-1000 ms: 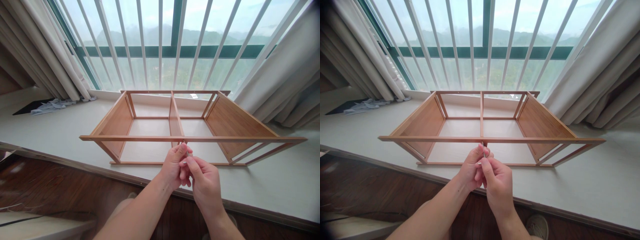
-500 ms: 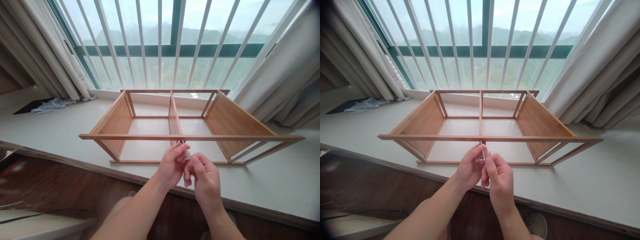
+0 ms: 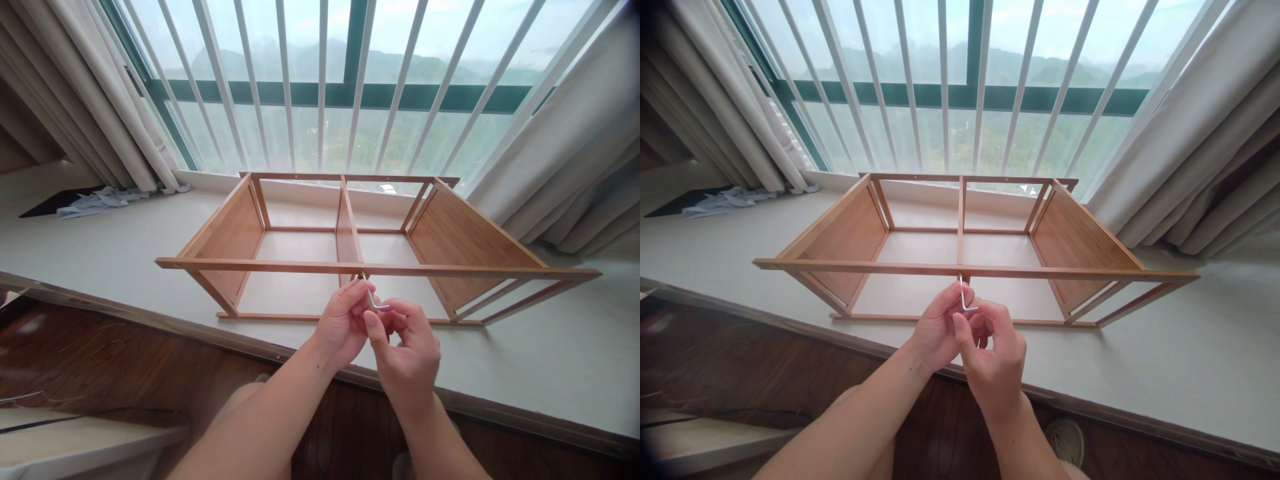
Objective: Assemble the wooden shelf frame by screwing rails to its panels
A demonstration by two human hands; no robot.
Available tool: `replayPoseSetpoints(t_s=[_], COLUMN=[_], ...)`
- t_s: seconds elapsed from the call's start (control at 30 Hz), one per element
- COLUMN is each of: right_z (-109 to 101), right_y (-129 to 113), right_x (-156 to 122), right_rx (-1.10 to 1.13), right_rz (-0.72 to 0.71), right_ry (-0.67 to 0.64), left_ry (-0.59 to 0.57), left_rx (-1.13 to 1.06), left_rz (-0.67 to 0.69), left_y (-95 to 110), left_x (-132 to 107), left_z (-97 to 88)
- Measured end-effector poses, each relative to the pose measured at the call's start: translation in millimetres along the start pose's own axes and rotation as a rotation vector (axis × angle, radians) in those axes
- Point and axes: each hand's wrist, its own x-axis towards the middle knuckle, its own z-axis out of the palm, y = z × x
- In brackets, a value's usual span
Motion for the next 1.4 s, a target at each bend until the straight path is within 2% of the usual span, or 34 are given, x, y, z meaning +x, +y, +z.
replayPoseSetpoints(t_s=[0.3, 0.43, 0.53, 0.67, 0.77, 0.83, 0.93, 1.1, 1.4], right_z=[5, 3, 4, 11, 14, 13, 9, 6, 7], right_y=[4, 1, -3, -6, -5, -3, 0, 4, 4], right_x=[-1, -1, -4, -9, -10, -10, -11, -16, -11], right_rx=[-0.033, -0.085, 0.053, 0.556, 0.738, 0.728, 0.582, 0.271, 0.173], right_rz=[-0.05, -0.083, 0.089, 0.467, 0.555, 0.532, 0.445, 0.242, 0.065], right_ry=[0.096, 0.06, -0.024, -0.2, -0.223, -0.203, -0.158, -0.043, 0.085], left_ry=[-0.057, -0.056, -0.1, -0.094, -0.073, -0.114, -0.167, -0.107, -0.137], left_rx=[-0.056, -0.042, 0.001, 0.063, 0.087, 0.108, 0.103, 0.042, -0.017], left_rz=[0.034, 0.018, -0.027, -0.065, -0.055, -0.063, -0.069, -0.067, 0.019], left_y=[0, -1, -2, -1, 0, -1, -2, -1, 4], left_x=[0, 0, 0, -1, -1, -1, 0, -1, -4], left_z=[-0.9, -3.0, -5.5, -7.5, -8.2, -9.4, -10.6, -5.6, 2.4])
